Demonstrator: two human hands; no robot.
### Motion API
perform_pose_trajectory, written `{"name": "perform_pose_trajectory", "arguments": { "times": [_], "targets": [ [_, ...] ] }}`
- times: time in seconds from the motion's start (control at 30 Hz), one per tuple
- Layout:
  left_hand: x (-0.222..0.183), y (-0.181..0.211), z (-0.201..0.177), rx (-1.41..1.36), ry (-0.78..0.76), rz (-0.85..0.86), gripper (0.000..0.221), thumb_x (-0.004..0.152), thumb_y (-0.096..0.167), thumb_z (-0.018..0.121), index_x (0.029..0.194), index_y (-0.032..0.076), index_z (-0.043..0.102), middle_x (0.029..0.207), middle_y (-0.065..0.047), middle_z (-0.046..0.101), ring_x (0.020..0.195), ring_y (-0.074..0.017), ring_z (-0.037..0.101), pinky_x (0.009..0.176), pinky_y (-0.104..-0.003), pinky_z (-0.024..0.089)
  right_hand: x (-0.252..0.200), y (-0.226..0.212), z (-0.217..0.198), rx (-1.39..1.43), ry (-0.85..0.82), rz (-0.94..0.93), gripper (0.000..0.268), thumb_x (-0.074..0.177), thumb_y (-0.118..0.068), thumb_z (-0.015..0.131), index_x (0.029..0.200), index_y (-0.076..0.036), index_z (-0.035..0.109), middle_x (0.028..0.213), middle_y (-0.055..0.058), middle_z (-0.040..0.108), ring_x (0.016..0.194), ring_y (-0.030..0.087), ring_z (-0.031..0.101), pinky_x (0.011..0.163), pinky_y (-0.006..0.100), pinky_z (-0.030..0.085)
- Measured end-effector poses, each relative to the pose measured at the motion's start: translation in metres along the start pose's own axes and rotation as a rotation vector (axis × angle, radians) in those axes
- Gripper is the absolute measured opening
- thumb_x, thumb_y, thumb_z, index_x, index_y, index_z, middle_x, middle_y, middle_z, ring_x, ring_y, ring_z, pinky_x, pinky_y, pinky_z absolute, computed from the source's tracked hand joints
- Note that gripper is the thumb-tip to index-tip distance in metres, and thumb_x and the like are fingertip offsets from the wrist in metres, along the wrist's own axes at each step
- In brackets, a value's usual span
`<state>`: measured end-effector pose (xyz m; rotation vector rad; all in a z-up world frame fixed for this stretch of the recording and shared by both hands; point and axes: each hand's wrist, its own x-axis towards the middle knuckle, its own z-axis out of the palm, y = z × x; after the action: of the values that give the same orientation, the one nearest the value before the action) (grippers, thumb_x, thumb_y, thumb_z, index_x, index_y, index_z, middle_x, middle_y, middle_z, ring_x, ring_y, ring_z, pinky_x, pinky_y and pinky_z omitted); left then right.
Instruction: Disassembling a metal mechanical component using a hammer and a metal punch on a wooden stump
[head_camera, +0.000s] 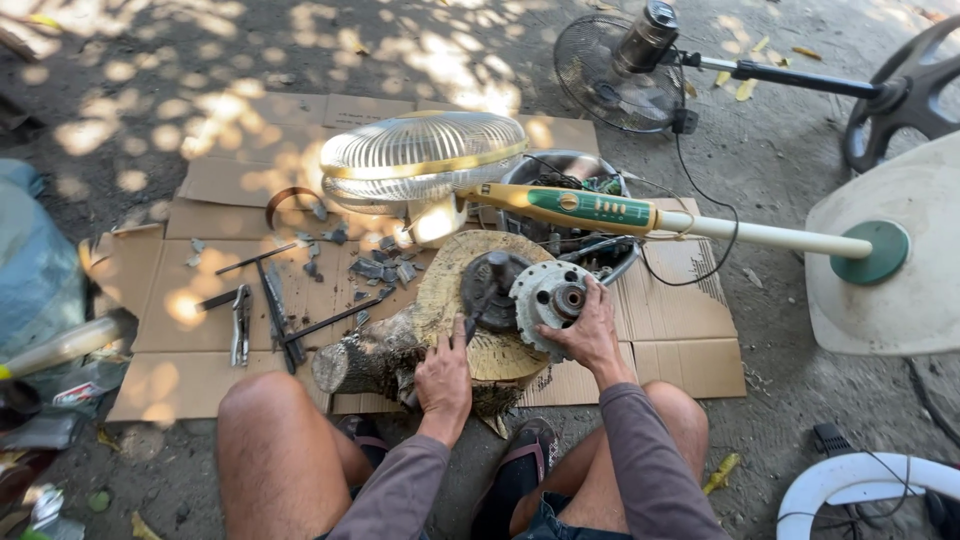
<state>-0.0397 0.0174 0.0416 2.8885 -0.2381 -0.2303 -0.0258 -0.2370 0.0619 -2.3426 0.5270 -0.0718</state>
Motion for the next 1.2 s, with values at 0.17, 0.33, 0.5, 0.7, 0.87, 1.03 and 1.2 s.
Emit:
{"name": "perform_pose_trajectory", "arguments": {
  "times": [0.17, 0.33, 0.5, 0.7, 0.87, 1.03, 1.2],
  "targets": [
    [-0.022, 0.009, -0.026, -0.147, -0.041, -0.027, 0.078, 0.098, -0.001, 0.055, 0.166, 0.022, 0.024, 0.119, -0.023, 0.065, 0.082, -0.0277, 0.074, 0.070, -0.045, 0.066, -0.003, -0.004, -0.002, 0.015, 0.002, -0.037, 0.132, 0.043, -0.050, 0.098, 0.154, -0.012, 0.037, 0.148, 0.022, 0.040, 0.138, 0.047, 0.043, 0.116, 0.053, 0.037],
    [-0.026, 0.001, 0.011, -0.175, -0.103, -0.029, 0.085, 0.090, -0.001, 0.058, 0.164, 0.024, 0.023, 0.117, -0.022, 0.063, 0.084, -0.0392, 0.077, 0.073, -0.053, 0.065, 0.000, 0.005, -0.005, 0.008, -0.029, -0.103, 0.128, 0.043, -0.051, 0.099, 0.151, -0.015, 0.041, 0.149, 0.020, 0.041, 0.141, 0.045, 0.042, 0.118, 0.053, 0.036],
    [-0.008, -0.009, 0.056, -1.030, -0.163, -0.336, 0.066, 0.092, 0.019, 0.066, 0.154, 0.015, 0.043, 0.087, -0.016, 0.070, 0.058, -0.0249, 0.070, 0.046, -0.036, 0.054, 0.002, 0.009, 0.001, -0.034, 0.005, -0.152, 0.124, 0.041, -0.052, 0.097, 0.149, -0.019, 0.044, 0.145, 0.018, 0.043, 0.138, 0.045, 0.045, 0.115, 0.054, 0.038],
    [-0.014, -0.025, 0.035, -1.560, -0.245, -0.373, 0.056, 0.086, 0.018, 0.085, 0.134, 0.005, 0.061, 0.066, -0.017, 0.064, 0.039, -0.0238, 0.064, 0.027, -0.036, 0.055, -0.005, -0.007, -0.009, -0.184, 0.032, -0.200, 0.117, 0.042, -0.062, 0.095, 0.143, -0.023, 0.049, 0.138, 0.014, 0.046, 0.133, 0.039, 0.048, 0.112, 0.049, 0.041],
    [-0.005, -0.024, 0.085, -1.133, -0.387, -0.276, 0.029, 0.071, 0.030, 0.073, 0.092, 0.010, 0.073, 0.062, -0.012, 0.068, 0.058, -0.0254, 0.072, 0.052, -0.039, 0.056, -0.005, 0.001, -0.001, -0.117, 0.037, -0.200, 0.118, 0.042, -0.057, 0.095, 0.144, -0.021, 0.048, 0.144, 0.015, 0.042, 0.137, 0.042, 0.044, 0.116, 0.052, 0.036],
    [-0.024, 0.004, 0.037, -1.064, -0.302, -0.225, 0.048, 0.079, 0.036, 0.066, 0.120, 0.011, 0.068, 0.082, -0.018, 0.065, 0.081, -0.0328, 0.068, 0.069, -0.049, 0.050, -0.007, 0.004, 0.002, -0.058, 0.052, -0.239, 0.116, 0.044, -0.053, 0.095, 0.143, -0.018, 0.048, 0.146, 0.016, 0.043, 0.139, 0.042, 0.043, 0.118, 0.051, 0.033],
    [-0.036, 0.012, -0.059, -1.136, -0.183, -0.083, 0.032, 0.094, 0.021, 0.065, 0.119, 0.002, 0.064, 0.078, -0.015, 0.062, 0.075, -0.0295, 0.065, 0.069, -0.042, 0.056, -0.004, 0.008, 0.002, -0.089, 0.067, -0.256, 0.109, 0.043, -0.056, 0.094, 0.138, -0.025, 0.050, 0.144, 0.011, 0.046, 0.134, 0.039, 0.046, 0.114, 0.050, 0.037]
  ]
}}
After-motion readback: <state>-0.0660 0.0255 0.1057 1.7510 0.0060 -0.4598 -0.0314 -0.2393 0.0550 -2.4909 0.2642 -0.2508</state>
